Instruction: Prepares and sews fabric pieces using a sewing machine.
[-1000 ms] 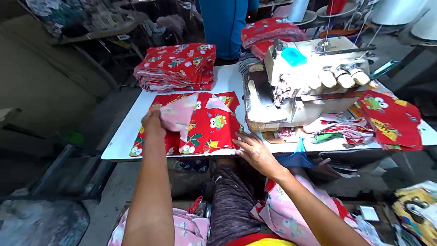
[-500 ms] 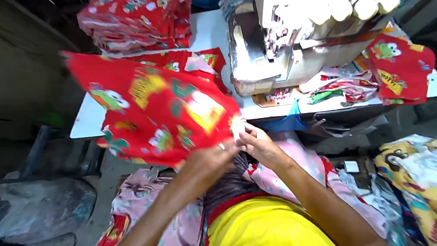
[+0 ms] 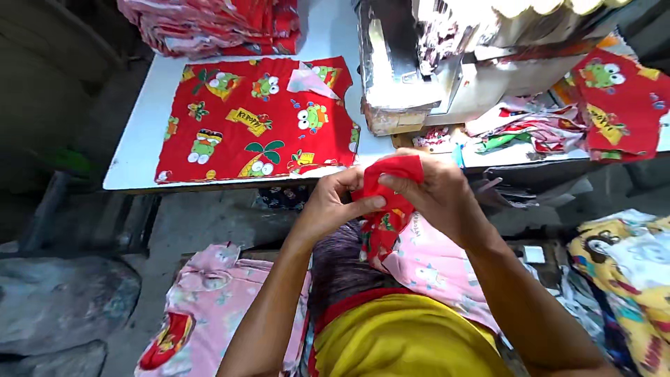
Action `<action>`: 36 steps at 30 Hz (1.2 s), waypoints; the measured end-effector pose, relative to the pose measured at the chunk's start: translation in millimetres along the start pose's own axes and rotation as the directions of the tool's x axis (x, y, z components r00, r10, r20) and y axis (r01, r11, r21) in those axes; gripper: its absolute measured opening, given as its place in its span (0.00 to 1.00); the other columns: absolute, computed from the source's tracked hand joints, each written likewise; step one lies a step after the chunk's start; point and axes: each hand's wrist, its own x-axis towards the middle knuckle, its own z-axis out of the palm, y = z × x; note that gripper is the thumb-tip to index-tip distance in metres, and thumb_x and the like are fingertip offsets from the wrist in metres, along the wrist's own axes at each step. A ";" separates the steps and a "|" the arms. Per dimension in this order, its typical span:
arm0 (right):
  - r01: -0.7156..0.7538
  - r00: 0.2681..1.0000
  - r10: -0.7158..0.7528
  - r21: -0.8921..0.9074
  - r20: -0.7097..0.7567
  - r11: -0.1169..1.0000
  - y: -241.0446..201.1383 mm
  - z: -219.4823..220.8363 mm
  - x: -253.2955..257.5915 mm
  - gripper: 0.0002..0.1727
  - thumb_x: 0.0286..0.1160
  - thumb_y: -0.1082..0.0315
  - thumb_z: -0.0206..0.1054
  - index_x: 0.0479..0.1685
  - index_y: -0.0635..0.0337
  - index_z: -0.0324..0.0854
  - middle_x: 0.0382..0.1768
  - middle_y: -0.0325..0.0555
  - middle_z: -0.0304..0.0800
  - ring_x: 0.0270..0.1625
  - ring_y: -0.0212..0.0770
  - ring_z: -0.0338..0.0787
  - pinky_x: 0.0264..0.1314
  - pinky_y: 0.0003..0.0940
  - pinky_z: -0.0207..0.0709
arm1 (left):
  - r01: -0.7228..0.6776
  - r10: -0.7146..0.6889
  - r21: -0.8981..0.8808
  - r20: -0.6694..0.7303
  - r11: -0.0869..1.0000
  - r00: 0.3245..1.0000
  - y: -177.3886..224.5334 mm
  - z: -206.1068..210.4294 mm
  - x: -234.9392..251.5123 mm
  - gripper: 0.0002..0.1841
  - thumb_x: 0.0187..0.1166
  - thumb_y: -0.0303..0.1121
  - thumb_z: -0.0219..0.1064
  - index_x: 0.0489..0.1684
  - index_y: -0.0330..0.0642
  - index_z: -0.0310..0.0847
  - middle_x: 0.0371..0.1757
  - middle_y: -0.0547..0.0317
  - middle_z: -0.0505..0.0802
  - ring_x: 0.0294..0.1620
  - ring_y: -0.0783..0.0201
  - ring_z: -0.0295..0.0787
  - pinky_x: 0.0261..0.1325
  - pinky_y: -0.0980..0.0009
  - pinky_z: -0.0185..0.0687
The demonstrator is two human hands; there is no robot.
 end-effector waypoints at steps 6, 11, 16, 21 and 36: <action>-0.092 0.968 0.055 -0.143 -0.244 0.985 -2.1 -44.0 6.5 0.08 0.85 0.69 0.65 0.54 0.62 0.83 0.44 0.38 0.88 0.40 0.17 0.85 0.42 0.11 0.78 | -0.027 0.085 0.551 -0.079 0.834 0.993 3.8 -35.8 -11.0 0.05 0.76 0.34 0.73 0.39 0.44 0.92 0.31 0.70 0.87 0.27 0.81 0.76 0.31 0.85 0.71; -0.133 0.947 0.070 -0.185 -0.313 0.974 2.2 -58.6 5.6 0.14 0.92 0.66 0.54 0.56 0.60 0.85 0.44 0.36 0.86 0.42 0.15 0.84 0.45 0.09 0.76 | 0.028 0.095 0.559 -0.189 0.829 0.977 10.1 -45.9 -28.2 0.10 0.83 0.40 0.66 0.46 0.45 0.87 0.57 0.65 0.88 0.59 0.74 0.85 0.63 0.74 0.82; 0.037 0.994 -0.062 -0.253 -0.092 0.967 -13.4 -34.4 24.5 0.11 0.86 0.73 0.61 0.54 0.64 0.89 0.46 0.48 0.91 0.43 0.31 0.88 0.47 0.25 0.82 | -0.081 0.128 0.209 -0.225 0.975 0.966 33.2 3.0 -7.9 0.30 0.81 0.50 0.68 0.79 0.52 0.65 0.80 0.68 0.79 0.76 0.66 0.79 0.73 0.67 0.80; 0.268 0.962 -0.265 -0.403 0.066 0.875 -34.4 -13.6 45.5 0.10 0.80 0.74 0.66 0.53 0.59 0.91 0.39 0.49 0.85 0.35 0.43 0.86 0.30 0.35 0.76 | -0.004 0.081 0.208 -0.362 0.978 0.928 28.1 52.4 7.3 0.17 0.83 0.42 0.66 0.65 0.48 0.77 0.51 0.73 0.89 0.50 0.82 0.86 0.51 0.80 0.84; -0.096 0.938 0.030 -0.175 -0.347 0.980 5.7 -61.5 -11.1 0.10 0.85 0.70 0.65 0.56 0.65 0.84 0.47 0.43 0.92 0.46 0.26 0.92 0.50 0.21 0.87 | 0.079 0.184 0.469 -0.489 0.880 0.853 47.4 -49.1 -25.3 0.06 0.90 0.38 0.60 0.54 0.53 0.80 0.43 0.82 0.86 0.40 0.86 0.82 0.45 0.85 0.81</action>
